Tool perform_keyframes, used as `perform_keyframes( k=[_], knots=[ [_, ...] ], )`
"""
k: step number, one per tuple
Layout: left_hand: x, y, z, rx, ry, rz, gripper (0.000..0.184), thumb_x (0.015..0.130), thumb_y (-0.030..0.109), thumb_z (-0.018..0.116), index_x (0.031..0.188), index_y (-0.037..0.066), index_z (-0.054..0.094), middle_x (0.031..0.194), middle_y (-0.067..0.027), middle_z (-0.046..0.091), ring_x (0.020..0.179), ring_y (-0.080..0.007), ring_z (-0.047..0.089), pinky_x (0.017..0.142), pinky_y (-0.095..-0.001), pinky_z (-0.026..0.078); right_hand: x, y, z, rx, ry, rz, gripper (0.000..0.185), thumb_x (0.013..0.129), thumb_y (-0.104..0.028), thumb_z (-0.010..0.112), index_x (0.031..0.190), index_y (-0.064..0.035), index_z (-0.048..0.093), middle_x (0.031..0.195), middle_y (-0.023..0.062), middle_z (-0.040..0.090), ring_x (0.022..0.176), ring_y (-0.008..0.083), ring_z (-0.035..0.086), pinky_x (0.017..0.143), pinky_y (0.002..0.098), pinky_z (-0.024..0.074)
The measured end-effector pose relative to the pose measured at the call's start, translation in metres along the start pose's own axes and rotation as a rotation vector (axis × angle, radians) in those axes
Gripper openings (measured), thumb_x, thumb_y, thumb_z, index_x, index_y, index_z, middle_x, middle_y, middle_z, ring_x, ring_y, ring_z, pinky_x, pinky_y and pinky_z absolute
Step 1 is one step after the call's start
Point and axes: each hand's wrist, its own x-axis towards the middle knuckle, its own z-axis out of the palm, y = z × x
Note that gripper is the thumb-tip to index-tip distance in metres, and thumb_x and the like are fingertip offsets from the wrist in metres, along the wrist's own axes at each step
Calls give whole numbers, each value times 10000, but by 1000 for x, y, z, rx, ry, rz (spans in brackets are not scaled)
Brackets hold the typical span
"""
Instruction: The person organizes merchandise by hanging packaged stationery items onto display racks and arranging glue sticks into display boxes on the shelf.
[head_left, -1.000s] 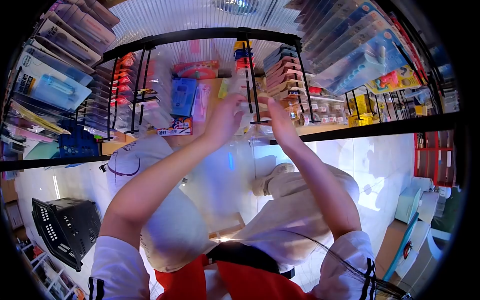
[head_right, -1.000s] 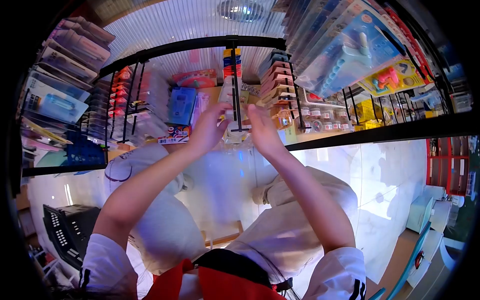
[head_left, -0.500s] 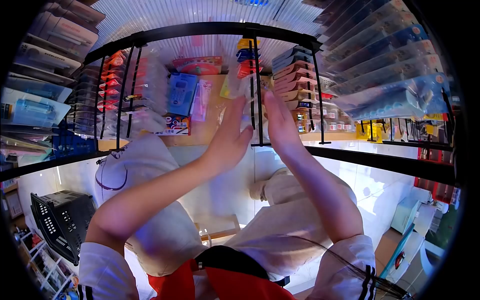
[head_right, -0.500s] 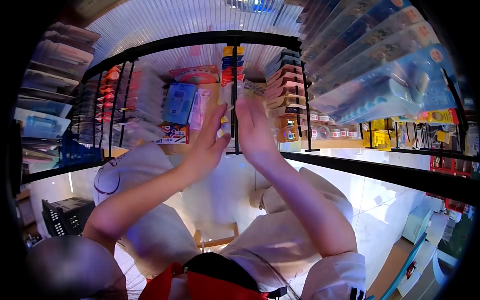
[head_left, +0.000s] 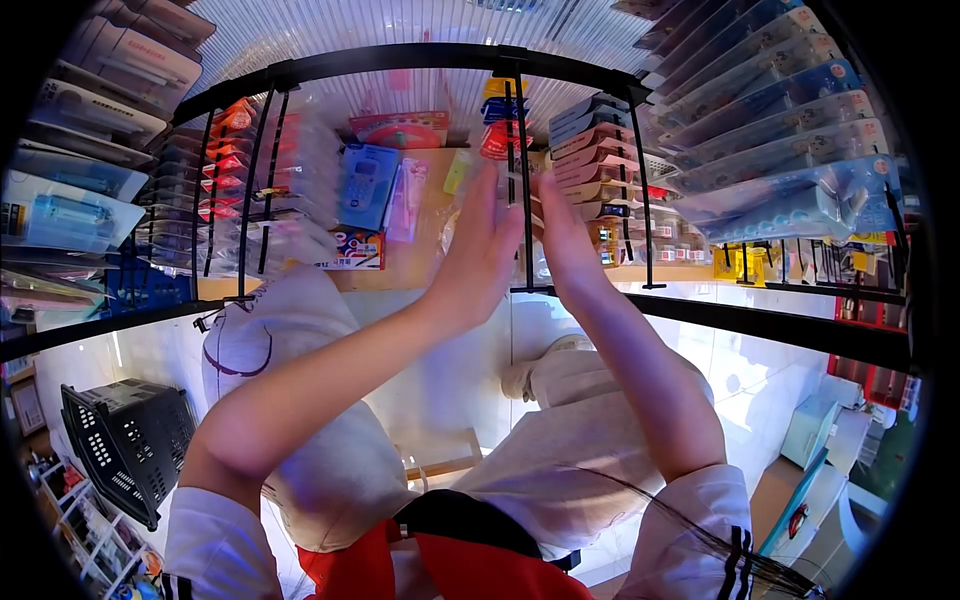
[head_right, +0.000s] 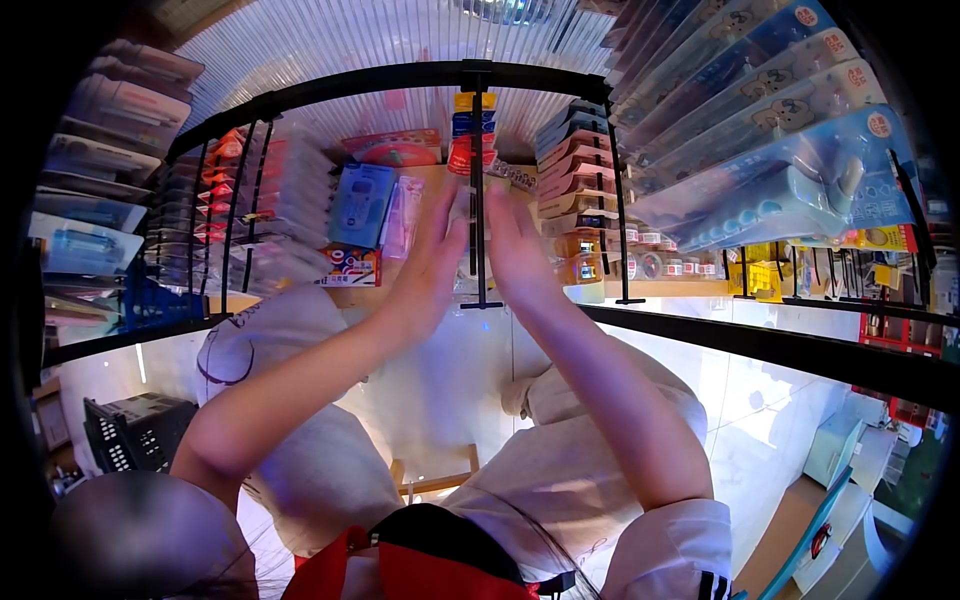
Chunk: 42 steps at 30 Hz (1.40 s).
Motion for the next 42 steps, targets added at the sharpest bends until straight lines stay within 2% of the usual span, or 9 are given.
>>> perform_keyframes(
  k=[9,12,18,26,29,31,34,40,42],
  knots=[
    [51,-27,1,-480,-60,-133,558,941,411,231,1335,17,191,1334,-181,295,1268,-273,260,1038,-342,191,28,-8,-5,187,-163,115,640,902,-514,320,1357,-67,264,1387,60,303,1299,167,234,1049,339,157],
    [43,-21,8,-466,9,-148,555,926,467,294,1352,115,243,1328,-82,358,1239,-196,316,1016,-321,244,19,-10,-3,114,-118,105,625,904,-511,323,1344,-68,287,1367,43,330,1270,153,283,1037,332,182],
    [41,-24,16,-158,123,101,490,946,405,209,1230,18,305,1208,-174,392,1161,-283,379,969,-353,277,5,-24,6,-9,49,-2,498,948,-387,275,1154,15,483,1178,129,508,1064,204,462,933,291,317],
    [72,-32,7,-725,-28,-159,569,936,462,183,1210,-8,348,1149,-182,448,1096,-247,414,974,-326,287,51,-4,-5,257,-146,61,698,910,-513,275,1360,14,190,1429,115,208,1324,191,182,1074,329,121],
    [50,-16,10,-63,302,-29,609,929,418,283,1268,-88,279,1275,-261,370,1211,-333,357,1023,-349,245,45,-3,-8,-7,-3,-124,611,925,-451,304,1317,18,294,1341,139,335,1265,199,275,1040,331,184],
    [33,-14,-7,44,225,51,623,917,364,356,1290,-114,212,1312,-291,305,1252,-358,289,1040,-358,218,33,-5,-1,-364,292,-398,554,935,-405,321,1261,40,376,1223,156,470,1169,218,401,986,322,277],
    [-2,-2,-39,336,181,249,500,834,165,487,1249,-53,313,1224,-243,411,1149,-364,409,948,-381,352,-23,-64,13,-56,75,-450,479,938,-332,353,1219,53,405,1143,148,518,1064,201,496,926,308,357],
    [-87,26,-141,801,58,573,189,646,-19,506,809,34,585,779,-95,594,709,-274,593,613,-338,484,-24,-48,103,238,-566,-19,406,890,-226,465,1176,58,411,1149,200,474,1013,239,535,866,335,436],
    [-100,25,-169,834,129,675,151,638,-31,500,733,38,595,721,-78,602,639,-252,597,557,-323,483,-22,-65,158,81,-509,358,397,866,-222,507,1144,53,436,1063,209,503,968,246,554,840,328,449]
  ],
)
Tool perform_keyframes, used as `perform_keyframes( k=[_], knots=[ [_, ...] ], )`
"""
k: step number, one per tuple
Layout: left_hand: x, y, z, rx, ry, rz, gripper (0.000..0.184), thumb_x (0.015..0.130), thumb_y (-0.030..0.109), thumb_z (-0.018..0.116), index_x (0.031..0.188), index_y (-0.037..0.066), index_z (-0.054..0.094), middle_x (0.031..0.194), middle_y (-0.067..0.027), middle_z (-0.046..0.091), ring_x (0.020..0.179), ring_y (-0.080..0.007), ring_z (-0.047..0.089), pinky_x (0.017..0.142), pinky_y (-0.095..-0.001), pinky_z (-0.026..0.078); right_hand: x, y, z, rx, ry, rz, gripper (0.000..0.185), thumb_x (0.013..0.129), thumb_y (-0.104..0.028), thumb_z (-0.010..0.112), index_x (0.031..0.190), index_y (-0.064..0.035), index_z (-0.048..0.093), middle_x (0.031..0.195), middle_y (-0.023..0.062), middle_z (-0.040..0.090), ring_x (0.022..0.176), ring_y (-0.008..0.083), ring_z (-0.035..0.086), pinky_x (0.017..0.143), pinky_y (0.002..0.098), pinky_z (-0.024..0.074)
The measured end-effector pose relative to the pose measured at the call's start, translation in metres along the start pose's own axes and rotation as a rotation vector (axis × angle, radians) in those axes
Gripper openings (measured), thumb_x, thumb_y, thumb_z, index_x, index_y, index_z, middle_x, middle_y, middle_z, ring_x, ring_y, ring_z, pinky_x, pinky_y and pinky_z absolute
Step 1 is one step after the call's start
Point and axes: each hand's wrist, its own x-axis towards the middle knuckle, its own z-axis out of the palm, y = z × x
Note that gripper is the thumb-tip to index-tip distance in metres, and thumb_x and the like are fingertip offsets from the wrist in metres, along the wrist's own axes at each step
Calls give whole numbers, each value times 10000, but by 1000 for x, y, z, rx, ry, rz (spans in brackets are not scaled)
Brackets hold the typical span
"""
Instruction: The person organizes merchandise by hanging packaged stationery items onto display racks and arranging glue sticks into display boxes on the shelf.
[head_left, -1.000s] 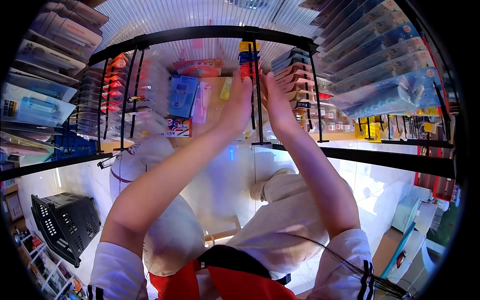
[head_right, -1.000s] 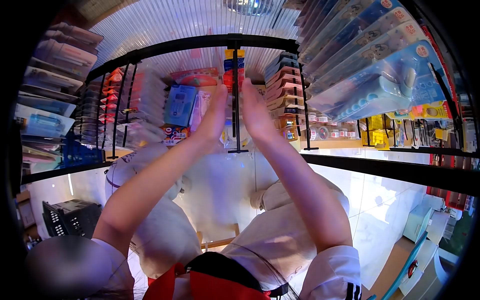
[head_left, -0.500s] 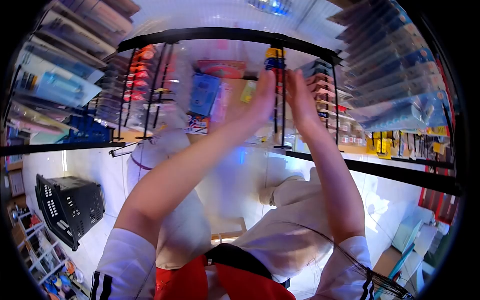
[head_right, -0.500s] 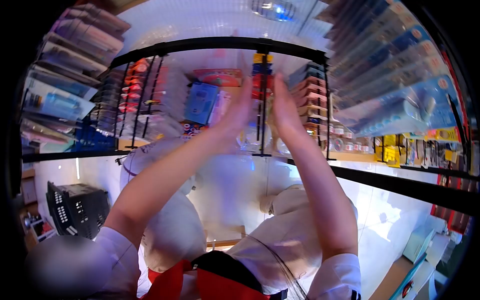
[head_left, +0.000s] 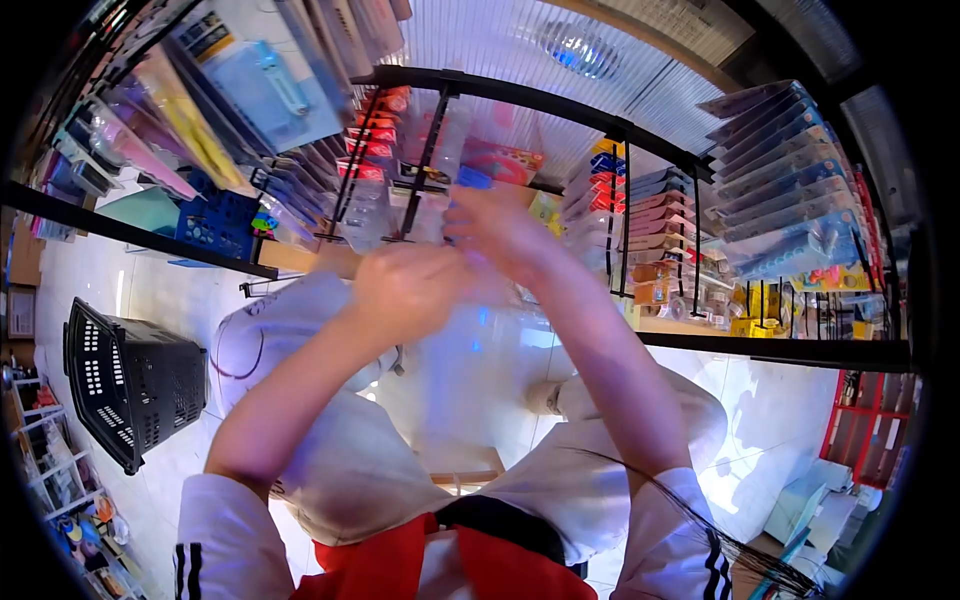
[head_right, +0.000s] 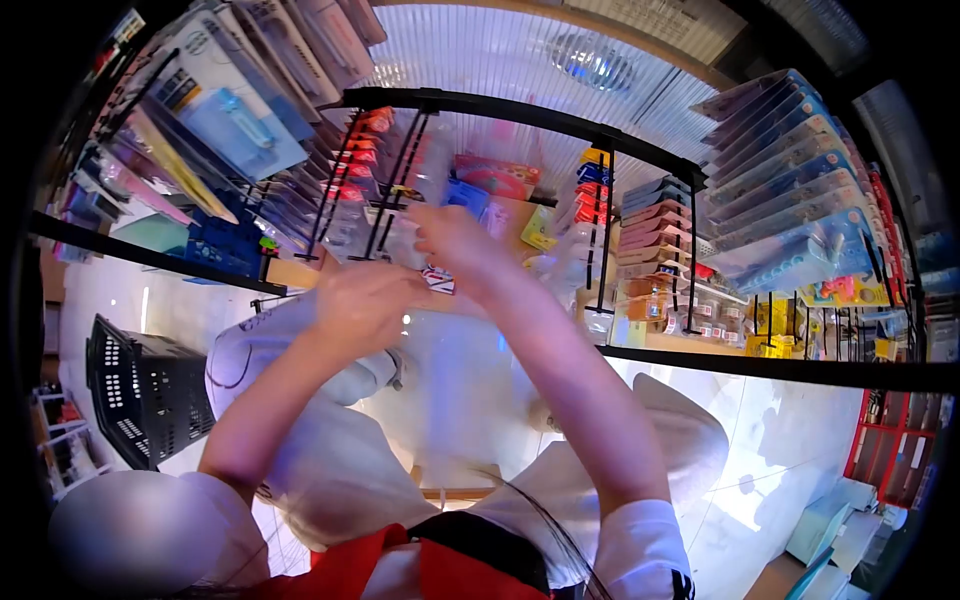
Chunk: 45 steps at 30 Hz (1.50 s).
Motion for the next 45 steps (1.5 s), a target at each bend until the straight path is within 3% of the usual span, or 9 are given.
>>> perform_keyframes(
  k=[8,22,33,36,37,40,41,44,45],
  knots=[
    [-37,-39,-57,47,126,-199,166,647,-59,498,721,47,601,726,-74,613,619,-246,594,548,-318,475,50,-11,72,280,142,47,130,853,-115,403,734,-67,411,586,8,396,472,124,386,445,293,359],
    [-50,-57,-64,66,86,-180,132,643,-12,521,727,68,586,722,-59,592,647,-249,592,547,-338,473,17,-8,11,146,245,-64,206,806,-35,389,629,-121,328,531,-38,296,406,62,256,353,234,192],
    [-28,-44,-49,53,15,-172,135,669,4,503,748,66,593,725,-65,588,643,-265,589,546,-352,476,16,12,-51,213,138,91,175,859,-160,399,706,-75,406,576,7,377,449,113,370,398,270,355],
    [-18,-38,-32,-158,-3,-303,156,725,11,490,834,48,595,793,-87,603,699,-261,597,613,-336,477,-4,7,-38,93,328,21,227,897,-246,397,800,-53,469,640,32,504,514,152,504,463,256,413],
    [-12,-36,-23,-293,-2,-406,170,765,22,487,897,42,593,841,-103,608,757,-242,608,669,-319,476,-11,9,-37,55,363,19,364,899,-377,402,992,-40,506,856,77,571,775,202,579,665,322,474],
    [-1,-41,21,-587,88,-518,274,887,162,419,1099,18,515,1052,-130,566,973,-205,556,838,-292,421,-27,35,-36,34,614,-371,489,892,-452,376,1151,-47,462,1064,111,517,987,212,514,854,377,410],
    [3,-43,38,-668,133,-521,337,928,227,386,1169,10,477,1134,-136,543,1052,-195,526,894,-287,394,-34,37,-37,124,504,-382,632,880,-525,348,1307,-60,340,1288,146,376,1188,236,370,989,404,278],
    [23,-39,71,-814,156,-712,506,937,357,307,1272,-21,330,1354,-182,317,1276,-258,277,1047,-329,200,-11,60,-53,183,501,-395,719,868,-571,331,1354,-47,258,1389,141,277,1266,255,286,1023,411,220],
    [9,-72,122,-775,181,-783,626,935,479,206,1350,12,241,1355,-118,340,1265,-189,295,1038,-292,205,-14,56,-48,255,460,-354,781,858,-606,302,1372,-27,194,1434,112,200,1313,252,196,1047,414,159]
  ],
)
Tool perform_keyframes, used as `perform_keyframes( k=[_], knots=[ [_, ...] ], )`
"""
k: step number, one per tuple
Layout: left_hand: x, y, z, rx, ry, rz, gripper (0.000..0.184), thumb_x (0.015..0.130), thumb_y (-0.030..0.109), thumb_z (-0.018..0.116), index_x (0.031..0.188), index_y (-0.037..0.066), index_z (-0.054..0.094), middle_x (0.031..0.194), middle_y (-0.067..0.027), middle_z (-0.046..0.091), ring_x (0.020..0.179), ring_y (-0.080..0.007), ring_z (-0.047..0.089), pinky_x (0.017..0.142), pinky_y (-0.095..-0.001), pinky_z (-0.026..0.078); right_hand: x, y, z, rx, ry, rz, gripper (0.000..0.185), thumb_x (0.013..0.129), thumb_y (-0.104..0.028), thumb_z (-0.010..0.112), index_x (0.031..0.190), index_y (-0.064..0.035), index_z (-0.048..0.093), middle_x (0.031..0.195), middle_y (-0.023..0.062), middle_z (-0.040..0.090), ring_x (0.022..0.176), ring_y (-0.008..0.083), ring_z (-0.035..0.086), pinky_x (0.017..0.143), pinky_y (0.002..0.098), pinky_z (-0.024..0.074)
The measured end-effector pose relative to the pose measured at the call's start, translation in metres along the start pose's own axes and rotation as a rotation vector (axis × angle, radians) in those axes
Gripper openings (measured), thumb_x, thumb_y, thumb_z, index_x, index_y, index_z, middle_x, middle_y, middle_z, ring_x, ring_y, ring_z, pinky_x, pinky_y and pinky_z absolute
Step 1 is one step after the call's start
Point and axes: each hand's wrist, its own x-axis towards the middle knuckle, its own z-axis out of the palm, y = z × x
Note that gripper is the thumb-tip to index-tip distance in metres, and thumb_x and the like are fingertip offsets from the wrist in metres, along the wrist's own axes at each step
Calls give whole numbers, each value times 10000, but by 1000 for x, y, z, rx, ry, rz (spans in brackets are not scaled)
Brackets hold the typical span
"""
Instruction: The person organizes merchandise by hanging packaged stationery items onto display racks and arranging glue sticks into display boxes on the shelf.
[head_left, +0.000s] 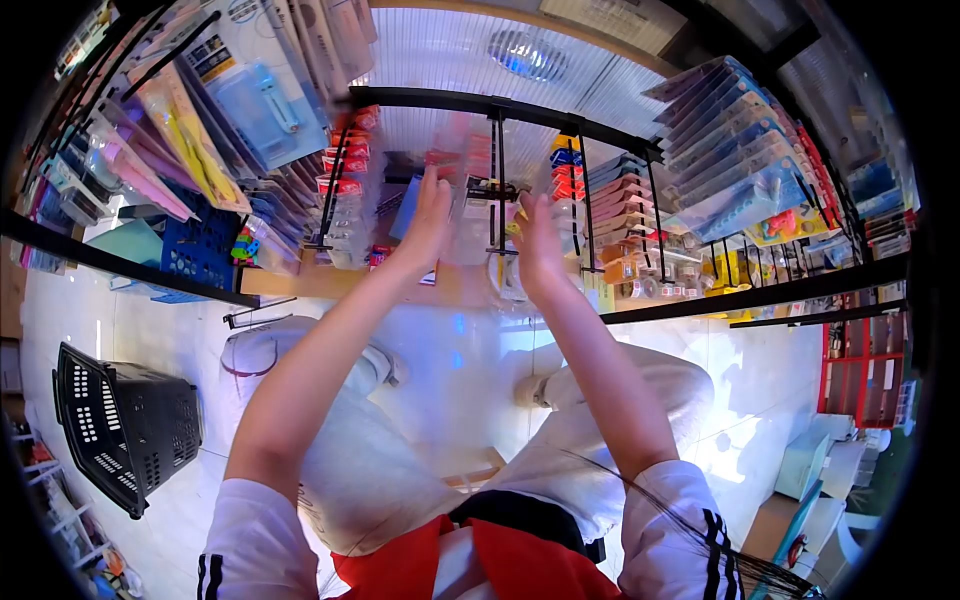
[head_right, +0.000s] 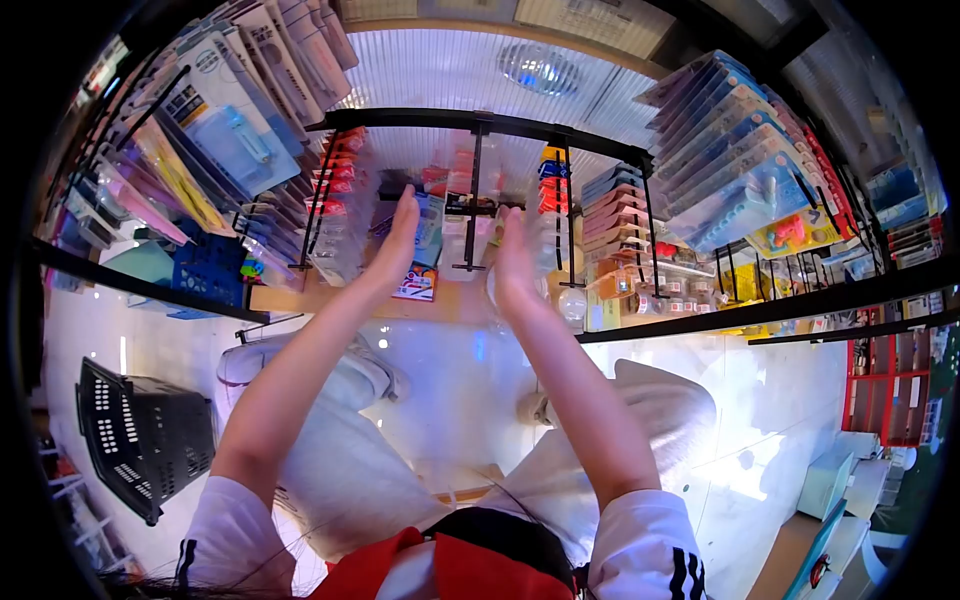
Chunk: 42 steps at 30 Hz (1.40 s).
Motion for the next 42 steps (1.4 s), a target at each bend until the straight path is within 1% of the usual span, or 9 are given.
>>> perform_keyframes(
  k=[3,5,8,12,15,34,37,39,42],
  knots=[
    [-10,21,19,-478,-250,-303,633,929,497,206,1345,22,260,1345,-112,352,1258,-179,305,1042,-288,204,25,43,-20,62,-54,-86,786,865,-597,290,1370,-5,175,1429,108,212,1316,238,188,1048,421,161],
    [-25,51,38,-664,-278,-292,657,876,579,293,1259,45,309,1143,-108,517,1086,-215,485,945,-366,373,-4,18,1,100,-43,-68,722,902,-534,251,1369,8,161,1427,126,204,1325,219,165,1059,377,139],
    [-32,43,51,-768,-236,-170,542,853,568,397,1130,103,390,952,-60,559,930,-185,553,843,-398,448,-33,-1,14,124,-107,-101,669,929,-480,222,1366,23,161,1420,134,212,1327,207,151,1063,334,124],
    [-52,61,51,-890,-212,-258,553,860,557,370,1174,104,323,1070,-79,497,997,-194,500,879,-382,400,-31,28,6,-2,-92,-232,653,934,-467,225,1367,18,160,1416,132,219,1328,203,148,1066,331,113],
    [-61,67,42,-592,-221,-282,620,891,546,236,1312,101,140,1261,-102,363,1173,-202,352,989,-341,259,-33,37,-5,-25,-88,-182,636,934,-466,227,1378,-15,156,1420,120,215,1331,213,142,1068,354,102],
    [-46,37,47,-734,-150,-157,622,897,552,251,1351,134,170,1254,-116,428,1116,-218,482,958,-381,379,-31,28,2,-26,-49,-219,510,902,-334,314,1288,-2,281,1317,139,323,1223,237,280,1001,355,207],
    [-35,47,41,-883,-164,-333,620,894,564,235,1351,147,188,1244,-112,442,1118,-217,482,947,-388,392,-18,24,3,-20,-44,-219,490,897,-313,327,1273,0,300,1301,141,339,1206,240,301,991,356,223],
    [-28,69,34,-831,-181,-396,656,895,563,190,1360,101,149,1309,-113,322,1194,-210,333,988,-359,266,-5,21,5,-6,-50,-197,477,894,-300,336,1264,1,313,1290,143,351,1194,243,316,984,356,234],
    [-23,76,34,-778,-182,-390,675,897,561,176,1364,76,134,1342,-119,267,1229,-210,270,1009,-347,209,-2,22,6,-10,-49,-195,458,889,-279,350,1250,3,333,1274,146,368,1177,247,337,974,356,251]
  ],
)
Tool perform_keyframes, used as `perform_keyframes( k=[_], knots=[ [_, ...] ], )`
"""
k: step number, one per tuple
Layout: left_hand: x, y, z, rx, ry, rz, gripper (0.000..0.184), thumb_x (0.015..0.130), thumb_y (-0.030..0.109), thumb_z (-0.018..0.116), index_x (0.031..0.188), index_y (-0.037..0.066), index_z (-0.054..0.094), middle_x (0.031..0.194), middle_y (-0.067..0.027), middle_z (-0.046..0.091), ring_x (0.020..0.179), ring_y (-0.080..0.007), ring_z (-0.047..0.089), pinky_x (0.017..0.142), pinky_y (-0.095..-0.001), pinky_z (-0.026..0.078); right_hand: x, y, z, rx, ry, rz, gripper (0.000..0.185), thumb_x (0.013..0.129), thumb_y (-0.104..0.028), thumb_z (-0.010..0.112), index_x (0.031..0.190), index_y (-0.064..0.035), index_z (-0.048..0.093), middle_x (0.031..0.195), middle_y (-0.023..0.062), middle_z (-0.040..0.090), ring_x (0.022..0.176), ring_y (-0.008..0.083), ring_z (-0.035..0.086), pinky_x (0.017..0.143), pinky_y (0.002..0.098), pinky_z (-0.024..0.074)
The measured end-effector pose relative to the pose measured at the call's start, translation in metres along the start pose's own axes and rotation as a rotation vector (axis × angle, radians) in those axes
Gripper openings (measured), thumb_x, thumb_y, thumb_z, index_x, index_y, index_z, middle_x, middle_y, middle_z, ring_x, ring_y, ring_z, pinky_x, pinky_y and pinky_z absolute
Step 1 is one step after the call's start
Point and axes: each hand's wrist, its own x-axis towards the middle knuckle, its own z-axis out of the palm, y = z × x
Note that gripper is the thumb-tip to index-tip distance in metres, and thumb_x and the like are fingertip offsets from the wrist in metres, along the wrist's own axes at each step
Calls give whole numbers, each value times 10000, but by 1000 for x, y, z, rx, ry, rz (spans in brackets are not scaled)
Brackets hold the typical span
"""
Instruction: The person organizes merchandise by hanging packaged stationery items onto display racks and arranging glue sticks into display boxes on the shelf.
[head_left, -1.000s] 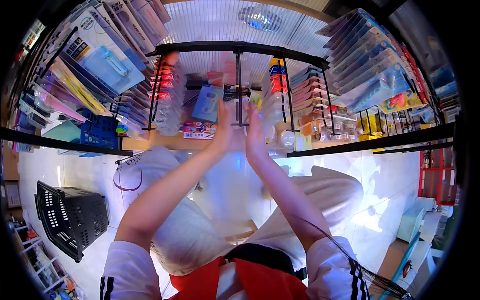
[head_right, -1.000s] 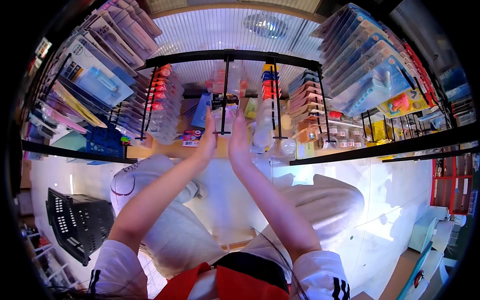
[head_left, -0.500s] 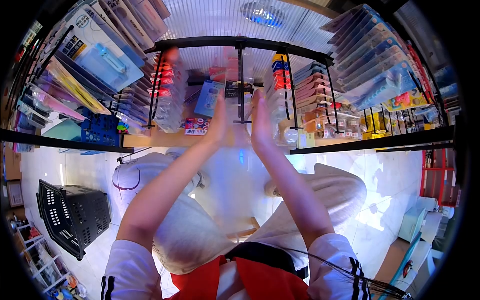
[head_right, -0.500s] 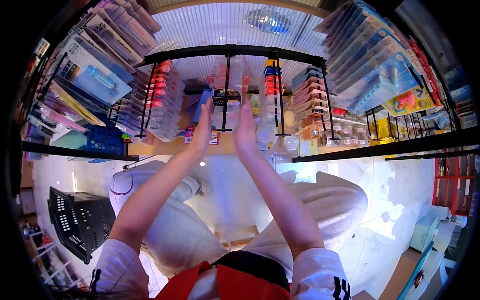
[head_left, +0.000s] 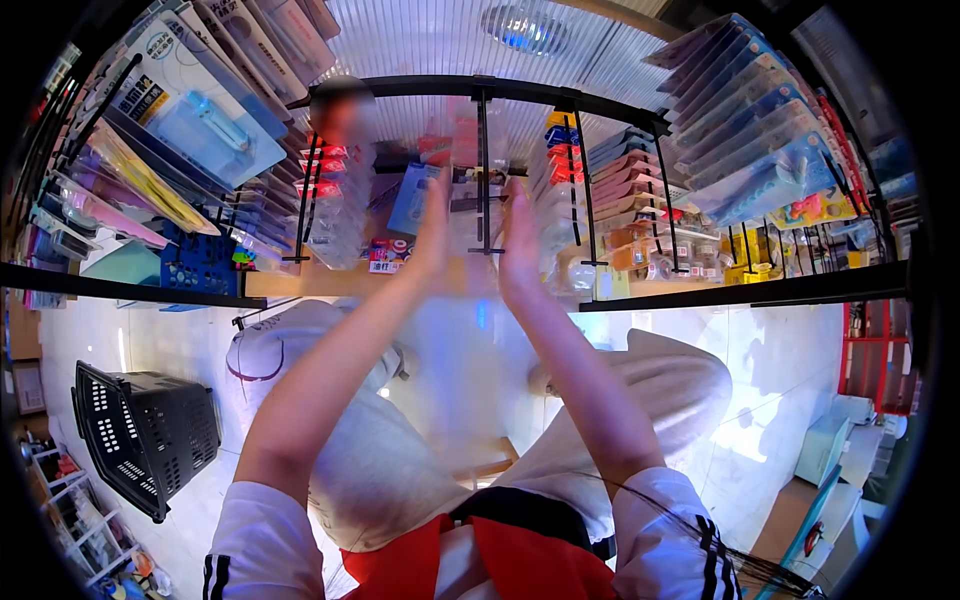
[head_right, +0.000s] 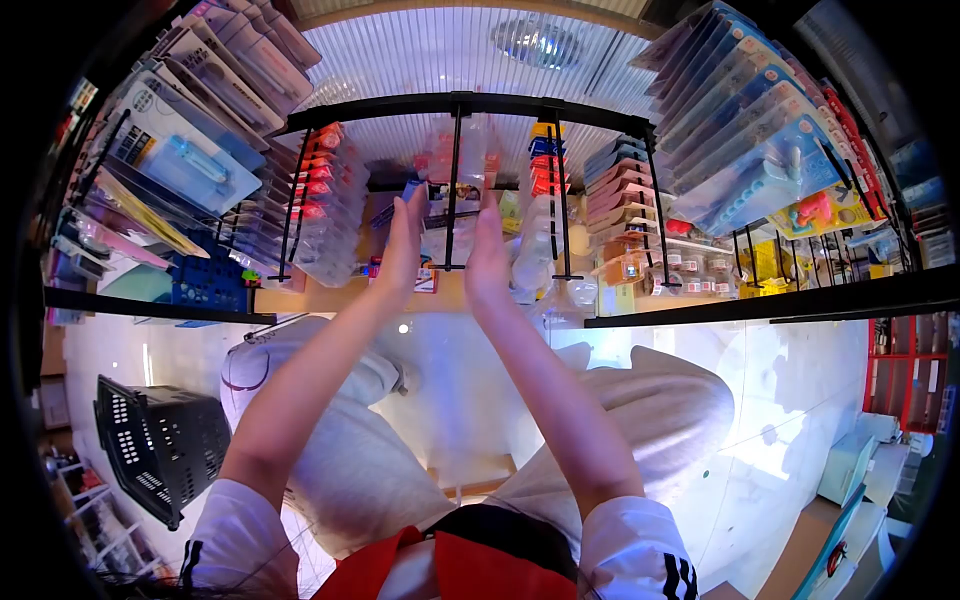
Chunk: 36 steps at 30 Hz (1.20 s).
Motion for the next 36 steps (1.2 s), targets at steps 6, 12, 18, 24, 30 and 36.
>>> perform_keyframes(
  k=[6,12,18,24,30,36],
  knots=[
    [-2,-10,1,191,54,128,712,900,556,148,1372,25,104,1409,-130,157,1300,-209,144,1053,-323,97,-13,-3,-1,-11,9,-40,421,878,-237,377,1221,7,372,1241,152,401,1143,254,381,953,356,284],
    [22,20,14,227,106,78,728,891,575,145,1347,8,169,1371,-129,205,1256,-205,190,1030,-310,129,24,-7,-4,20,-5,26,385,868,-196,405,1193,11,411,1209,158,435,1108,262,424,932,357,317],
    [19,2,-10,221,91,177,615,908,495,260,1303,28,326,1289,-112,397,1183,-199,381,996,-316,277,5,-21,-9,-66,20,-16,350,858,-154,432,1164,15,450,1177,163,469,1074,269,468,911,357,350],
    [-47,45,-27,1102,34,644,398,838,113,501,1212,1,423,1200,-154,487,1135,-231,468,962,-327,343,4,-102,25,-312,-129,-479,318,848,-112,459,1136,19,490,1144,169,503,1040,277,511,890,358,383],
    [-83,110,-75,1760,461,774,203,774,111,565,948,8,552,897,-130,578,825,-313,537,730,-391,422,149,-49,115,-996,-329,-1022,283,782,-88,496,1046,1,548,973,190,579,921,347,550,772,423,451],
    [-67,115,-111,1391,411,292,274,814,236,545,957,2,552,802,-189,594,749,-351,585,672,-418,450,188,-34,169,-1328,-457,-668,247,792,-175,517,1012,-102,604,923,155,616,848,327,587,730,423,460]
  ],
)
